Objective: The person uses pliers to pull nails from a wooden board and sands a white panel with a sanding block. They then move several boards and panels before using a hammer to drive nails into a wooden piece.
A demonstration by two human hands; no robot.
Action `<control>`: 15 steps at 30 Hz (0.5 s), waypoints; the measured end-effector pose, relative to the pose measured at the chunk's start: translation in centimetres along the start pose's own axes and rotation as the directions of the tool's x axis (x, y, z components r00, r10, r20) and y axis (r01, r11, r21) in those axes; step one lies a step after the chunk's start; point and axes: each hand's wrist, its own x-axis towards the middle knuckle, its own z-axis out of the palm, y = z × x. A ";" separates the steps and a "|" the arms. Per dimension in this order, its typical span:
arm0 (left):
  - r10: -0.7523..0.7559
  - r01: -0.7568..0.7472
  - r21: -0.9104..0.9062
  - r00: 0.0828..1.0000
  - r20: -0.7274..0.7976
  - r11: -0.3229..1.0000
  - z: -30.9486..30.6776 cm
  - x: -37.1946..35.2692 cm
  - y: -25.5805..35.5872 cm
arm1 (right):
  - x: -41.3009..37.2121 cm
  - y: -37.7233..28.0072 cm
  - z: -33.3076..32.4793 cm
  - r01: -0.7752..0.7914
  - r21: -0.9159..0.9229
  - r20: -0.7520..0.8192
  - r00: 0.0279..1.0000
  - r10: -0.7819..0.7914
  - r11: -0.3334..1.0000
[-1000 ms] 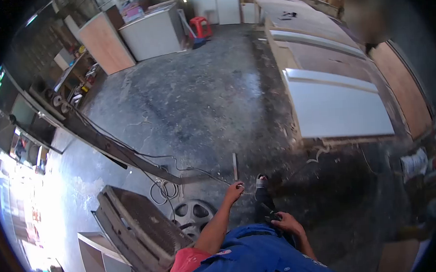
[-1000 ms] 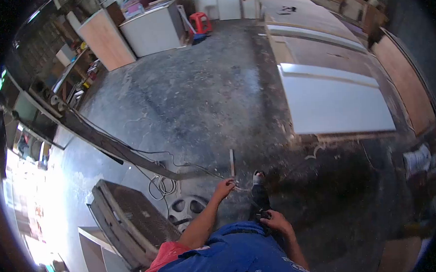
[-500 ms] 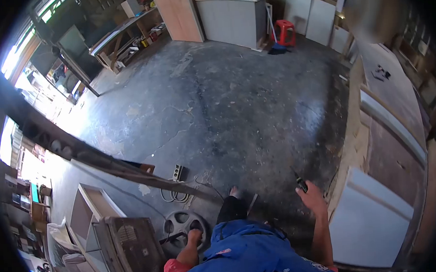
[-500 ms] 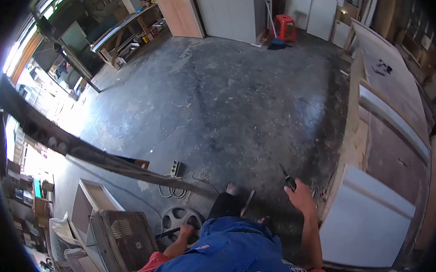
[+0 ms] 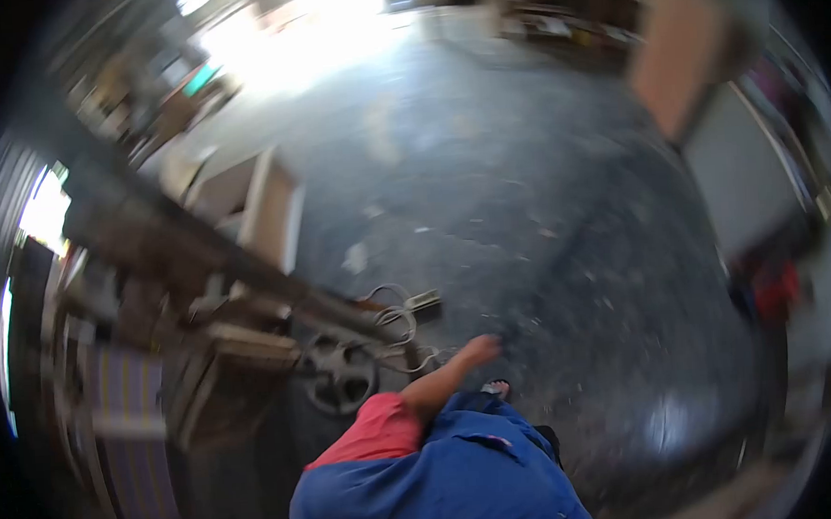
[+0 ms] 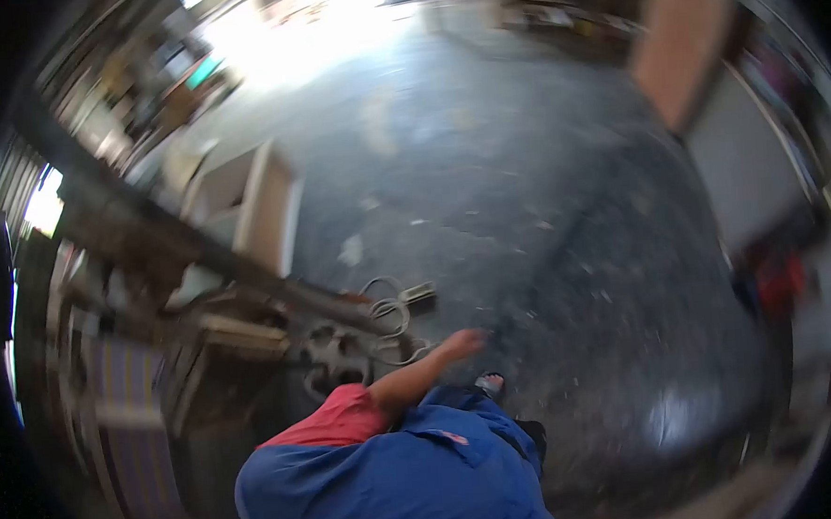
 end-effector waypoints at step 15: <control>-0.833 0.414 -0.910 -0.499 -0.238 0.012 15.0 -13.2 4.7 | 34.5 -44.9 -32.1 0.625 -0.076 0.351 0.746 -0.566 0.777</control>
